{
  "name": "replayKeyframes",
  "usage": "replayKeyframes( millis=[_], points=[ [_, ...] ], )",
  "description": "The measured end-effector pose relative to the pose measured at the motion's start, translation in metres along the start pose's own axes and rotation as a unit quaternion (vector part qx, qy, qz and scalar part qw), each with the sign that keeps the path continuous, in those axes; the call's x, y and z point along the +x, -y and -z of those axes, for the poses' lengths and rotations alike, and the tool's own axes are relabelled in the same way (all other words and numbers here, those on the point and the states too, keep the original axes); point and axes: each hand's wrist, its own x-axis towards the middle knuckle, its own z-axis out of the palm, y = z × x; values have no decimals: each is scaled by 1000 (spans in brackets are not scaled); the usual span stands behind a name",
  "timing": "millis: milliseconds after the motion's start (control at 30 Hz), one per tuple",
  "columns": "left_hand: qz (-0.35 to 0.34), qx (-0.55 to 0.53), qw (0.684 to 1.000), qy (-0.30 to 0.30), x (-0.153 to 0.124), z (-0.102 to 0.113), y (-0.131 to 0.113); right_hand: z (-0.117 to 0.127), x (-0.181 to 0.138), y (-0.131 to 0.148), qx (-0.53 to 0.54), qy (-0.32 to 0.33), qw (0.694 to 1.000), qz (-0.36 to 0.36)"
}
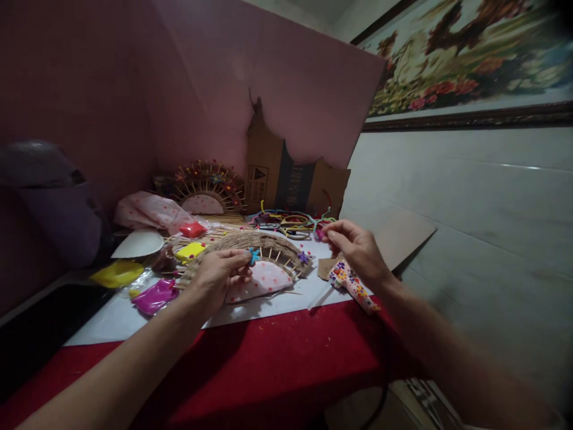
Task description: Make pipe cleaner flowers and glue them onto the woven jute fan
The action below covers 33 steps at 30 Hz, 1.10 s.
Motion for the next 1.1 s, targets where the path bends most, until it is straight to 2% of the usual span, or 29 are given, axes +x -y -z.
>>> replayKeyframes(
  millis=[33,100,167,200,300,400,467,567,800,867,1000,1100],
  points=[
    [0,-4,1000,1,0,-1,0,15,-3,-6,-90,1,996,1],
    [-3,-3,1000,2,-2,-2,-1,43,-10,-24,-254,-2,967,-24],
    [-7,3,1000,-2,-3,-3,-2,65,-21,-44,-343,27,936,-74],
    [-10,5,1000,-4,-4,-3,-3,72,-28,-54,-357,68,926,-99],
    [-9,11,1000,-7,-3,-3,-2,79,-45,-76,-358,138,913,-140],
    [-5,21,1000,6,-1,-2,0,67,-53,-84,-371,158,908,-116],
    [-4,25,1000,15,0,0,0,55,-53,-84,-383,145,908,-90],
    [-6,23,1000,16,2,2,0,44,-49,-79,-379,116,913,-102],
    [-3,22,1000,11,6,7,2,53,-49,-72,-288,26,938,-190],
    [1,31,999,12,6,7,4,55,-52,-70,-282,24,940,-190],
    [10,35,999,20,3,4,4,56,-57,-69,-309,71,939,-131],
    [14,28,999,17,1,1,1,58,-56,-71,-289,125,940,-129]
  ],
)
